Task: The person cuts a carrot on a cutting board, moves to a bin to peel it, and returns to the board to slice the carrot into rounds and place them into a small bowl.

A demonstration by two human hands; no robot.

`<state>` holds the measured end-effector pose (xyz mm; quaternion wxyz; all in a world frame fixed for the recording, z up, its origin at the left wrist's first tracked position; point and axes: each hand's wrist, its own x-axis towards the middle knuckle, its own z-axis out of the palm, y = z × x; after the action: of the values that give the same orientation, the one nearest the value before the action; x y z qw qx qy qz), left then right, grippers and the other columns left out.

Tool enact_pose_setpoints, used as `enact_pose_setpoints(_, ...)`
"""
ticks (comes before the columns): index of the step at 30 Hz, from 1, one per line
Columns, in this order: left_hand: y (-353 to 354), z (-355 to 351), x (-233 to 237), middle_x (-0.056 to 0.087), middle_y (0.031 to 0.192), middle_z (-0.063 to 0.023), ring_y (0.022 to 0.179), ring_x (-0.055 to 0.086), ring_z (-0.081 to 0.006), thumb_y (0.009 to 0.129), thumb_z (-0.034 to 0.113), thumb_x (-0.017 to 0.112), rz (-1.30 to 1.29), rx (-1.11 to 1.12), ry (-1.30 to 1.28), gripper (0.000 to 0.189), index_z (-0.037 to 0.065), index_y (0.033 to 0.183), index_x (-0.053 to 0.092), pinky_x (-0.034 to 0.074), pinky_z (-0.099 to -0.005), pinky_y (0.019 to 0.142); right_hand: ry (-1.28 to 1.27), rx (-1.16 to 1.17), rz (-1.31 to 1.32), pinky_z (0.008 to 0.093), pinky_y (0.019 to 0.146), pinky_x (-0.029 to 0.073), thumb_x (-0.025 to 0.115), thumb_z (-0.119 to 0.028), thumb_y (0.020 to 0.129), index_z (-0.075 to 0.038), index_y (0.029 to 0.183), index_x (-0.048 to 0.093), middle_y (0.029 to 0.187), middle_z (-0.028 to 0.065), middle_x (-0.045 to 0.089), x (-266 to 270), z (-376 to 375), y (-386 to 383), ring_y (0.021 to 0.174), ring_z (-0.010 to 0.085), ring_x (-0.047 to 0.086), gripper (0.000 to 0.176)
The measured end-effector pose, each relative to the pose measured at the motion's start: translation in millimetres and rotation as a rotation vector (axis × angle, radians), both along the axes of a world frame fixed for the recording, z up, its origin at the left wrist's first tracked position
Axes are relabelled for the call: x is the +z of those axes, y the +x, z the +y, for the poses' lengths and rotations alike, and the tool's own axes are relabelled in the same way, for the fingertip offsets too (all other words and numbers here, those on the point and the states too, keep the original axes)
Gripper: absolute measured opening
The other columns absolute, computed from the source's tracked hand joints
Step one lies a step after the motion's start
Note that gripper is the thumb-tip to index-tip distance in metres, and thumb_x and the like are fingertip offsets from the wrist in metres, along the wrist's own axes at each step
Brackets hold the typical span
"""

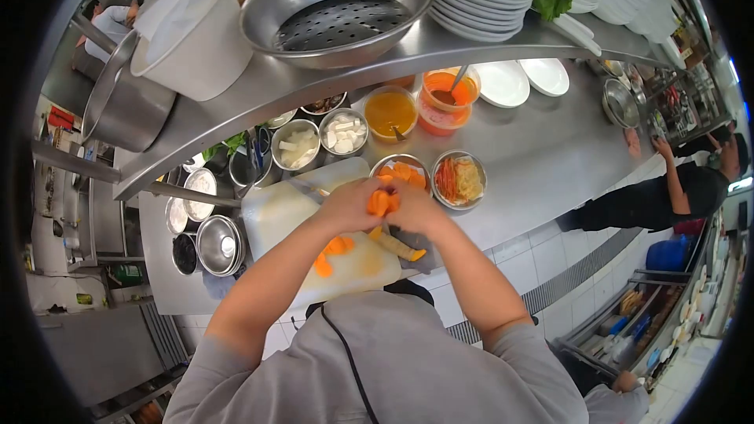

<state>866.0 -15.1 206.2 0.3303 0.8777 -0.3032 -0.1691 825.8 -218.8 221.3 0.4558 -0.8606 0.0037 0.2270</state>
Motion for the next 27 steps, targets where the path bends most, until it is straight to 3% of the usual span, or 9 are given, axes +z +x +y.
enact_pose_setpoints(5,34,-67,-53,0.071,0.124,-0.0162,0.117,0.069,-0.0372,0.072,0.031,0.089,-0.062,0.030,-0.006,0.068,0.012,0.132,0.065,0.056,-0.0474,0.101,-0.091,-0.036,0.124,0.0384,0.071,0.063,0.081,-0.011,0.074,0.000,0.139,0.061,0.117,0.0201,0.074,-14,-50,34,0.091,0.0301,0.077,0.069)
enact_pose_setpoints(8,33,-73,-61,0.069,0.130,-0.0166,0.119,0.068,-0.0382,0.072,0.027,0.088,-0.040,0.106,-0.037,0.066,0.011,0.132,0.066,0.056,-0.0460,0.103,-0.222,0.017,0.062,0.0418,0.083,0.063,0.080,-0.010,0.074,0.000,0.141,0.061,0.118,0.0221,0.074,-47,-57,42,0.101,0.0344,0.076,0.070)
enact_pose_setpoints(10,26,-66,-59,0.068,0.134,-0.0174,0.121,0.067,-0.0391,0.074,0.025,0.087,-0.010,0.142,-0.068,0.065,0.011,0.133,0.066,0.055,-0.0447,0.104,-0.341,0.077,-0.215,0.0448,0.097,0.059,0.075,-0.007,0.077,-0.001,0.143,0.060,0.129,0.0231,0.071,-54,-55,35,0.115,0.0393,0.071,0.068)
enact_pose_setpoints(13,28,-50,-53,0.065,0.143,-0.0165,0.130,0.065,-0.0339,0.083,0.013,0.078,0.196,0.178,-0.205,0.060,0.010,0.141,0.063,0.054,-0.0416,0.108,-0.394,-0.009,-0.243,0.0489,0.103,0.055,0.076,-0.009,0.084,-0.005,0.145,0.058,0.138,0.0228,0.064,-40,-47,24,0.127,0.0408,0.065,0.064)
enact_pose_setpoints(17,24,-24,-58,0.064,0.146,-0.0112,0.140,0.058,-0.0227,0.092,-0.008,0.056,0.493,0.181,-0.571,0.059,0.007,0.150,0.057,0.049,-0.0395,0.115,-0.435,0.084,-0.255,0.0481,0.103,0.055,0.071,-0.011,0.089,-0.005,0.144,0.058,0.143,0.0218,0.060,-44,-43,20,0.125,0.0393,0.065,0.057)
enact_pose_setpoints(19,19,-5,-51,0.064,0.145,-0.0091,0.141,0.056,-0.0196,0.093,-0.013,0.049,0.558,0.173,-0.730,0.061,0.006,0.151,0.056,0.047,-0.0389,0.117,-0.629,0.031,-0.540,0.0479,0.101,0.056,0.068,-0.013,0.091,-0.006,0.142,0.060,0.142,0.0194,0.062,-39,-36,9,0.119,0.0385,0.068,0.052)
enact_pose_setpoints(24,-13,103,-31,0.065,0.145,-0.0119,0.137,0.061,-0.0246,0.093,-0.010,0.053,0.354,0.446,-0.398,0.056,0.005,0.147,0.060,0.050,-0.0364,0.111,-0.395,0.131,-0.491,0.0481,0.101,0.056,0.070,-0.014,0.090,-0.006,0.141,0.062,0.143,0.0199,0.062,-40,4,-37,0.126,0.0396,0.063,0.053)
enact_pose_setpoints(26,-47,160,-45,0.067,0.141,-0.0162,0.130,0.065,-0.0336,0.090,-0.005,0.060,0.028,0.526,0.072,0.054,0.006,0.142,0.064,0.053,-0.0408,0.108,-0.221,0.447,-0.221,0.0481,0.102,0.056,0.070,-0.015,0.089,-0.005,0.147,0.057,0.149,0.0227,0.056,-47,34,-60,0.129,0.0402,0.061,0.060)
enact_pose_setpoints(27,-69,180,-51,0.067,0.138,-0.0175,0.127,0.065,-0.0367,0.088,-0.004,0.063,-0.040,0.537,0.188,0.054,0.007,0.141,0.065,0.053,-0.0432,0.108,-0.220,0.447,-0.225,0.0481,0.102,0.056,0.070,-0.015,0.089,-0.005,0.147,0.057,0.149,0.0227,0.056,-53,52,-67,0.129,0.0402,0.061,0.060)
